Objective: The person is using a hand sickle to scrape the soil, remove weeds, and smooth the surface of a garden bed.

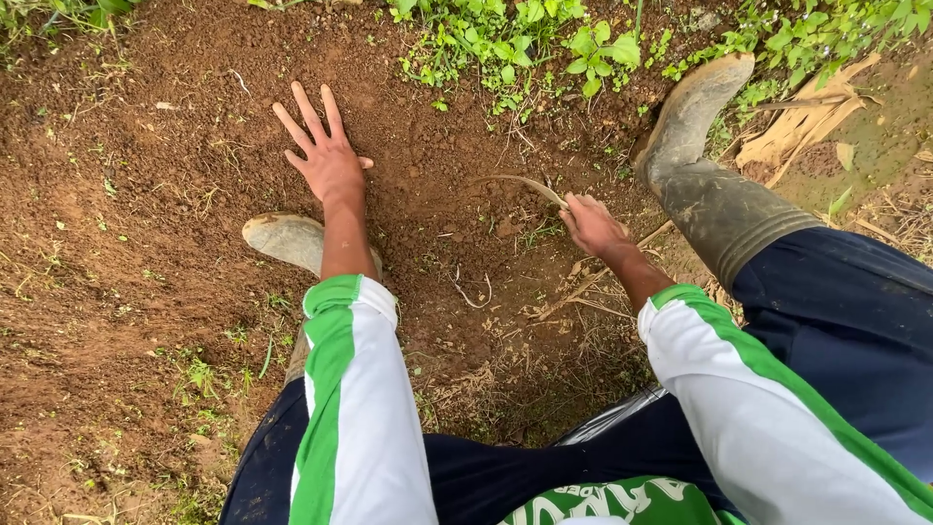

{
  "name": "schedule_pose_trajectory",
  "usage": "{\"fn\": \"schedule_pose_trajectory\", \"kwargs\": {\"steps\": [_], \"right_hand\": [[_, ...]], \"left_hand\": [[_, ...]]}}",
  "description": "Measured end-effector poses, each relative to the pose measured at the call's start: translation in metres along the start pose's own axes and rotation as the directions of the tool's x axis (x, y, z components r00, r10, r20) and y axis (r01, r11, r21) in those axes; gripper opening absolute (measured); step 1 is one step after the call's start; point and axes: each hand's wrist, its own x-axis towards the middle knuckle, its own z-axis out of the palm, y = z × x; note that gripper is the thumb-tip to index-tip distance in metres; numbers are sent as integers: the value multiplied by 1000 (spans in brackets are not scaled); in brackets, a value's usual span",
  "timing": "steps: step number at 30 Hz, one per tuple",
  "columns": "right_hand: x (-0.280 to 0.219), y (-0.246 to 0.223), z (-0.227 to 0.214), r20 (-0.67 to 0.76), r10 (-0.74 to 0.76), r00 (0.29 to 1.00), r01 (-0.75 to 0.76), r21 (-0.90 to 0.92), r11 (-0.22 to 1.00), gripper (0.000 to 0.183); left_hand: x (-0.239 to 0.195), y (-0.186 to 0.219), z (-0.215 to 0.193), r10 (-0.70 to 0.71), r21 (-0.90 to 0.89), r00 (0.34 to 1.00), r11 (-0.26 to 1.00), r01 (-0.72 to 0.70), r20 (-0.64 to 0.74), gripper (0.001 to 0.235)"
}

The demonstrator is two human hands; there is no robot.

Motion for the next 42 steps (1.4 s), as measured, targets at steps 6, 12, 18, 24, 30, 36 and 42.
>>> {"fn": "schedule_pose_trajectory", "kwargs": {"steps": [6,12,18,24,30,36,42], "right_hand": [[-15,-25,-27,223,180,958,-101,-323,941,58],[-30,35,-9,109,142,984,-132,-96,987,27],[31,-12,16,-271,98,957,42,467,883,20],[41,-89,19,-361,-96,928,309,598,739,24],[30,-100,21,-147,-25,989,134,804,579,63],[55,-91,60,-191,79,978,130,866,483,34],[37,-173,34,-401,335,853,358,916,182,35]], "left_hand": [[2,-1,3,5,-8,1000,1000,-5,-8,128],[6,0,-2,-6,12,1000,1000,6,-3,125],[1,3,-10,-12,-64,999,998,14,33,126],[-3,3,4,-12,-146,998,989,4,-54,122],[4,3,11,3,-149,998,989,-11,-55,125],[7,0,13,17,-140,999,990,-22,-35,127],[5,-3,13,36,-164,998,985,-45,-58,127]]}}
